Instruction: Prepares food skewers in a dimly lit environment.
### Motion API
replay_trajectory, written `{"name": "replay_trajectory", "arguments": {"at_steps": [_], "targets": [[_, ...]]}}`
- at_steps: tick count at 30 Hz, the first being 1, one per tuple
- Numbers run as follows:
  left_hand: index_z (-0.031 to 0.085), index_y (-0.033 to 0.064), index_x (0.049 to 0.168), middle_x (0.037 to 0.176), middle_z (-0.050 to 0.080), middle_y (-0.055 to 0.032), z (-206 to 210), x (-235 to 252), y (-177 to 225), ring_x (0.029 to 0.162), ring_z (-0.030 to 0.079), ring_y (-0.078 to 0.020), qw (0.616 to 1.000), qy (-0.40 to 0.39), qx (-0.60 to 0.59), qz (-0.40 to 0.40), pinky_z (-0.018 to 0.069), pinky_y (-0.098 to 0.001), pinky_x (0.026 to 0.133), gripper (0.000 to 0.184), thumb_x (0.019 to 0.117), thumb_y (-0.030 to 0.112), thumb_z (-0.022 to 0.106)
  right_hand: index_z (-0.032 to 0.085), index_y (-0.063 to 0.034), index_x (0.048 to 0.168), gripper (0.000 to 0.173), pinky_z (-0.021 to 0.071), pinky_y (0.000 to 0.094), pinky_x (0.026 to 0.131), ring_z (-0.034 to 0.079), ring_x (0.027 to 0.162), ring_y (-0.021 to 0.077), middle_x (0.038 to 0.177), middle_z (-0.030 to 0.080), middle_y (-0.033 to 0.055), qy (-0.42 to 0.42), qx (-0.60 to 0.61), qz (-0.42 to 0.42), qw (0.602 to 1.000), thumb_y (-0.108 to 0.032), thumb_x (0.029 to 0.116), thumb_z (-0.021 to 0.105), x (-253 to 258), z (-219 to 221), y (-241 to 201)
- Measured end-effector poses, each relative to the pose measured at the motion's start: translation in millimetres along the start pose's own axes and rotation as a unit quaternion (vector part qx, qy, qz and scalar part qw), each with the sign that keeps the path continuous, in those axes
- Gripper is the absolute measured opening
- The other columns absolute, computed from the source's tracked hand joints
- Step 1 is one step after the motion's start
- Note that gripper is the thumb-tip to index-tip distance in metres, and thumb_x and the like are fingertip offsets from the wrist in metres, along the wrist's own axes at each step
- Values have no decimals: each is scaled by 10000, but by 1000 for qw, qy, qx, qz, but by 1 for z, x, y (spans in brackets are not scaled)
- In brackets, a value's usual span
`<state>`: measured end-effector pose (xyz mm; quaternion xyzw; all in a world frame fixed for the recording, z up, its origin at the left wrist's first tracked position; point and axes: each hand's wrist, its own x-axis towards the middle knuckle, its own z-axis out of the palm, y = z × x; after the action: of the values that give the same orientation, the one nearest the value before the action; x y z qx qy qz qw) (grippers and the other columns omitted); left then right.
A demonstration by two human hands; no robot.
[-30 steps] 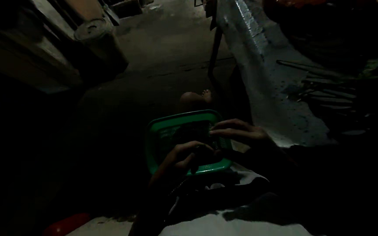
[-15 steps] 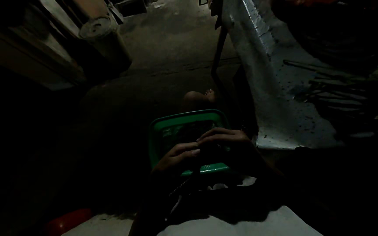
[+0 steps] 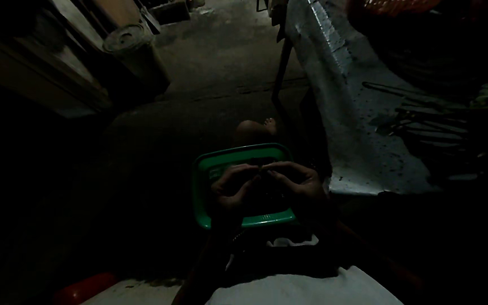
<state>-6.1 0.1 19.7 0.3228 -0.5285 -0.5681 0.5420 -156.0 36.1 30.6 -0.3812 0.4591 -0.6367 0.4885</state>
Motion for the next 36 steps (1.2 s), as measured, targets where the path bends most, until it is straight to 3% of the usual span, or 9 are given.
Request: {"name": "replay_trajectory", "arguments": {"at_steps": [3, 7, 11, 20, 23, 25, 27, 32, 36], "targets": [[739, -20, 1014, 984, 757, -45, -2, 0, 2, 900, 721, -96, 1000, 6, 2, 6, 613, -255, 817, 211, 870, -109, 614, 747, -36, 1006, 150, 585, 176, 722, 691, 781, 16, 874, 746, -35, -2, 10, 20, 1000, 17, 956, 616, 0, 1, 0], [725, -39, 1001, 929, 763, -36, 1, -2, 12, 846, 729, -76, 998, 38, 51, 3, 622, -233, 785, 190, 841, -132, 683, 718, -20, 1071, 161, 597, 193, 761, 701, 838, 40, 936, 743, -7, -26, 7, 45, 999, 12, 919, 677, 4, 4, -4], [714, -12, 993, 928, 755, -19, -5, 0, 10, 841, 723, -71, 998, 17, 61, 19, 618, -228, 778, 185, 835, -107, 699, 730, -44, 946, 85, 583, 178, 699, 682, 757, 24, 845, 731, -24, -55, -14, 55, 997, 4, 877, 737, 11, 6, -3], [706, 12, 975, 905, 749, -39, -20, 4, 5, 815, 715, -88, 998, 33, 61, 10, 607, -229, 744, 103, 894, -47, 684, 694, -36, 932, 109, 577, 198, 641, 659, 683, 51, 790, 700, 3, -11, 13, 133, 991, 60, 917, 645, 22, -14, -5], [705, 19, 978, 909, 749, -45, -23, 5, 8, 828, 717, -96, 998, 32, 56, -6, 607, -237, 758, 100, 900, -40, 680, 701, -36, 981, 114, 580, 179, 719, 676, 773, 24, 879, 720, -9, -75, -84, 88, 990, 37, 895, 689, 25, -26, -1], [694, 21, 971, 903, 748, -40, -20, 5, 12, 819, 717, -92, 997, 39, 58, -22, 609, -238, 753, 101, 897, -45, 678, 714, -57, 1091, 179, 545, 172, 858, 657, 982, 0, 1100, 709, 3, -160, -244, 14, 956, -174, 956, 701, 25, -33, 0], [697, 17, 971, 905, 746, -41, -18, 6, 14, 827, 717, -94, 997, 41, 56, -28, 608, -240, 762, 102, 895, -48, 677, 740, -68, 1128, 295, 499, 345, 996, 622, 1192, 146, 1275, 678, 88, -167, -348, -60, 920, -302, 1017, 598, 21, -31, -2], [698, 7, 974, 912, 756, -33, -13, 4, 14, 834, 725, -92, 997, 29, 57, -30, 614, -244, 773, 130, 877, -75, 672, 745, -37, 1063, 305, 509, 413, 1006, 631, 1202, 276, 1248, 694, 136, -156, -379, -164, 897, -269, 1040, 547, 12, -13, -1], [708, 31, 943, 909, 747, -16, -11, 3, 11, 861, 717, -88, 998, 6, 55, -15, 609, -241, 794, 111, 885, -59, 681, 707, 6, 986, 195, 532, 216, 910, 647, 1040, 69, 1099, 699, 75, -109, -242, -131, 955, -119, 1011, 560, 15, -6, 9]]}}
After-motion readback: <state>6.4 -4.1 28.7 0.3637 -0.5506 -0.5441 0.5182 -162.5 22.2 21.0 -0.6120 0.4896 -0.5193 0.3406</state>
